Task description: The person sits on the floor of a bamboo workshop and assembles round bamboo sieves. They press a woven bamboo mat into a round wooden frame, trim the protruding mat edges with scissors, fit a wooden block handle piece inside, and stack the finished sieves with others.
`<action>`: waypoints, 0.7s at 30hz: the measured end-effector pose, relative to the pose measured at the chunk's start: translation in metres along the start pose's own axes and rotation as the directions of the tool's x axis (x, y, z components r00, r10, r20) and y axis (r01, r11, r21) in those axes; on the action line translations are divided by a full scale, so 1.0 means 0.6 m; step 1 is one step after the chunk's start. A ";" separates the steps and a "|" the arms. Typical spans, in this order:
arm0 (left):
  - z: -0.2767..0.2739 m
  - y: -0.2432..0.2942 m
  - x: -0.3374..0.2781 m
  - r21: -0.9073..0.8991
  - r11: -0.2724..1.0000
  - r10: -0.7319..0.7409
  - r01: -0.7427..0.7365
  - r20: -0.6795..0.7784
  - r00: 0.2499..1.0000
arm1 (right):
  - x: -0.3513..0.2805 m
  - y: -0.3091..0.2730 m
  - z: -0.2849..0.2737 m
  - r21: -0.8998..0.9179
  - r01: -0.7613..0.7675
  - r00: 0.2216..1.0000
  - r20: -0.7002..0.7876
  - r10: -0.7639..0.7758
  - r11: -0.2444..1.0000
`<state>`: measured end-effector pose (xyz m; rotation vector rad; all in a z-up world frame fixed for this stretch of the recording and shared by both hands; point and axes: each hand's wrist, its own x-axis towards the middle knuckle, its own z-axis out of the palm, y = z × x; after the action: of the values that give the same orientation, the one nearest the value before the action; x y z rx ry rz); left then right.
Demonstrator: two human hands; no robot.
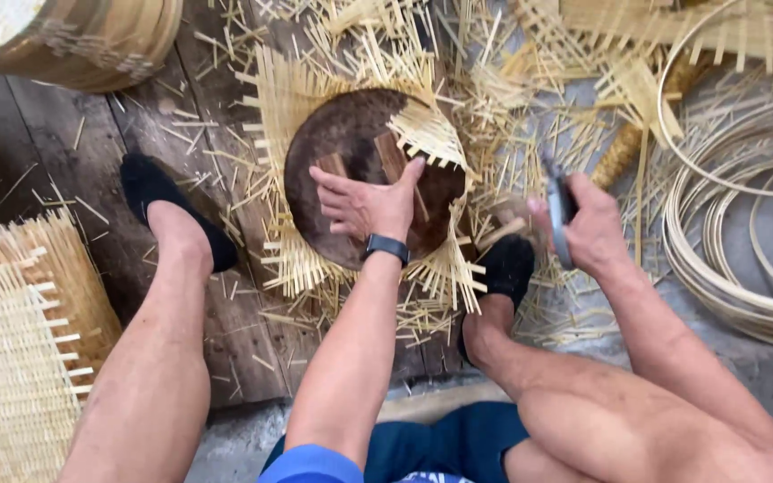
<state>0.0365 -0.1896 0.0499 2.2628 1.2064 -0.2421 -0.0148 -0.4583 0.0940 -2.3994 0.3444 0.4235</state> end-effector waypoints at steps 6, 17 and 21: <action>-0.009 0.001 -0.017 0.110 0.984 0.137 -0.143 0.055 0.989 | 0.075 0.010 0.045 -0.396 0.167 0.979 0.175 -0.104 0.903; -0.014 0.012 -0.018 0.183 0.924 0.308 -0.336 0.166 0.937 | 0.157 0.105 0.067 -0.642 0.275 0.961 0.201 -0.188 0.716; -0.014 0.013 -0.016 0.217 0.911 0.317 -0.351 0.180 0.931 | 0.178 0.030 0.088 -0.769 0.387 0.717 -0.096 -0.691 0.509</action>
<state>0.0364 -0.1954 0.0637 2.5722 0.7296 -0.4303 0.0650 -0.4510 0.0043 -3.1558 -0.5690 -0.3322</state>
